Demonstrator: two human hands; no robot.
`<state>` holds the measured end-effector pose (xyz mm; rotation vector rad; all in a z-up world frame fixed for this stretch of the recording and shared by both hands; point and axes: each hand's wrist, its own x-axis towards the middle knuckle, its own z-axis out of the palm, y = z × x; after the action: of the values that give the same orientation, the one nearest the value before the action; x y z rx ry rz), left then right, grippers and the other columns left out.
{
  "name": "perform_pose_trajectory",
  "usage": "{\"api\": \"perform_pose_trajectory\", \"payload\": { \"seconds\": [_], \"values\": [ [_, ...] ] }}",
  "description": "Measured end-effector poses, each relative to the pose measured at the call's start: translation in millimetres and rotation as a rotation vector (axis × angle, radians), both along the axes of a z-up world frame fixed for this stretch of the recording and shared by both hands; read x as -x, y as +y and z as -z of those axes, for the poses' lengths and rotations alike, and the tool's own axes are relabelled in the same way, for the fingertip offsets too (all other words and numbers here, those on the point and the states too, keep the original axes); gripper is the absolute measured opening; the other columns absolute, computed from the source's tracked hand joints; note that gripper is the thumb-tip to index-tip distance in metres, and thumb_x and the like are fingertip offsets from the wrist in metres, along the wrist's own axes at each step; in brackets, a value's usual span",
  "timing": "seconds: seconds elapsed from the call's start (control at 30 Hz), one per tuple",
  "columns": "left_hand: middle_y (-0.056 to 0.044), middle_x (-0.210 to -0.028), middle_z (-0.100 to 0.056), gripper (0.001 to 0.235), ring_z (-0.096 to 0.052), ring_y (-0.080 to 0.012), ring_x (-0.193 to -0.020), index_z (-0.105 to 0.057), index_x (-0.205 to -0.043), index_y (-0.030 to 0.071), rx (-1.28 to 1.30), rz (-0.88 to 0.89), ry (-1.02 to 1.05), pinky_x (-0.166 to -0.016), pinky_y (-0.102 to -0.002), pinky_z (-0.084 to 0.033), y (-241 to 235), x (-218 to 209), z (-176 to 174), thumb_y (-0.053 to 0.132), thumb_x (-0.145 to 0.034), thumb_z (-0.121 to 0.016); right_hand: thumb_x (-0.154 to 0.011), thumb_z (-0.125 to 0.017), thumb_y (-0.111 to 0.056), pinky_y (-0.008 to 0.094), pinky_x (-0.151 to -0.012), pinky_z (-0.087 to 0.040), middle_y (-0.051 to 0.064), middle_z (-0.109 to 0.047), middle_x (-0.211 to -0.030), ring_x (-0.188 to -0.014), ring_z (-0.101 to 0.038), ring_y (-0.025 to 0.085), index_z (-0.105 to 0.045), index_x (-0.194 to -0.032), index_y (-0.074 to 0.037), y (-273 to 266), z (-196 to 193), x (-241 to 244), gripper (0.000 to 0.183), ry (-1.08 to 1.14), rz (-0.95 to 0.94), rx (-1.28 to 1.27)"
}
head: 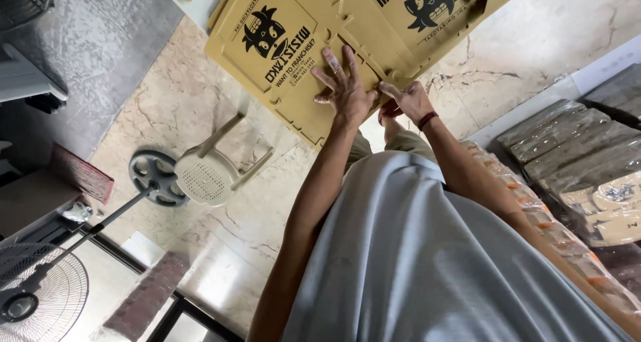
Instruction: Manually separating pre-cut cardboard shapes from their frames and stacking the finished pieces.
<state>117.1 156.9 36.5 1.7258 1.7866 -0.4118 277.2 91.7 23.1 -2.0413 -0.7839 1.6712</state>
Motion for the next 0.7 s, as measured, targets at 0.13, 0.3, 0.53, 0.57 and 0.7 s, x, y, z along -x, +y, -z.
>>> {"api": "perform_pose_trajectory", "payload": {
  "seconds": [0.13,0.3,0.53,0.57,0.7],
  "values": [
    [-0.017,-0.158,0.045,0.139,0.035,-0.0624,-0.142,0.019,-0.163,0.02,-0.016,0.001,-0.033,-0.095,-0.094,-0.014,3.2,-3.1,-15.6,0.071,-0.086,-0.085,-0.094,-0.077,-0.034,0.032,-0.053,-0.063,0.013,-0.075,-0.078,-0.06,-0.073,0.02,-0.067,-0.09,-0.01,33.9,-65.5,6.3,0.027,0.117,-0.031,0.113],
    [-0.032,-0.162,0.033,0.128,0.019,-0.0696,-0.142,0.007,-0.166,0.015,-0.042,0.048,0.08,-0.087,-0.094,-0.027,2.2,-6.1,-5.0,0.027,-0.082,-0.089,-0.094,-0.081,-0.029,0.047,-0.103,-0.053,0.017,-0.075,-0.108,-0.11,-0.069,0.035,-0.076,-0.114,-0.003,-2.9,-14.2,17.9,0.033,-0.058,-0.142,-0.465],
    [-0.031,-0.16,0.038,0.132,0.024,-0.0721,-0.14,0.015,-0.164,0.015,0.053,0.065,0.129,-0.085,-0.098,-0.019,-1.4,-10.3,-3.7,0.021,-0.082,-0.089,-0.1,-0.071,-0.015,0.055,-0.089,-0.05,0.029,-0.066,-0.082,-0.086,-0.065,0.045,-0.068,-0.099,0.006,4.0,-26.9,13.3,0.021,-0.117,-0.252,-0.585],
    [-0.031,-0.161,0.035,0.13,0.021,-0.0718,-0.141,0.014,-0.165,0.015,0.047,0.078,0.148,-0.088,-0.096,-0.023,-1.1,-9.1,-0.6,0.026,-0.084,-0.088,-0.102,-0.071,-0.022,0.044,-0.082,-0.054,0.019,-0.066,-0.068,-0.072,-0.068,0.034,-0.069,-0.089,-0.001,9.0,-30.7,12.0,0.025,-0.096,-0.257,-0.54],
    [-0.03,-0.163,0.033,0.128,0.02,-0.0718,-0.141,0.012,-0.166,0.016,0.059,0.089,0.115,-0.089,-0.094,-0.026,2.9,-6.5,-13.4,0.033,-0.087,-0.087,-0.098,-0.077,-0.035,0.043,-0.055,-0.066,0.025,-0.071,-0.071,-0.059,-0.075,0.032,-0.066,-0.114,0.006,25.9,-35.8,2.2,0.045,0.225,0.038,0.006]
  ]
}}
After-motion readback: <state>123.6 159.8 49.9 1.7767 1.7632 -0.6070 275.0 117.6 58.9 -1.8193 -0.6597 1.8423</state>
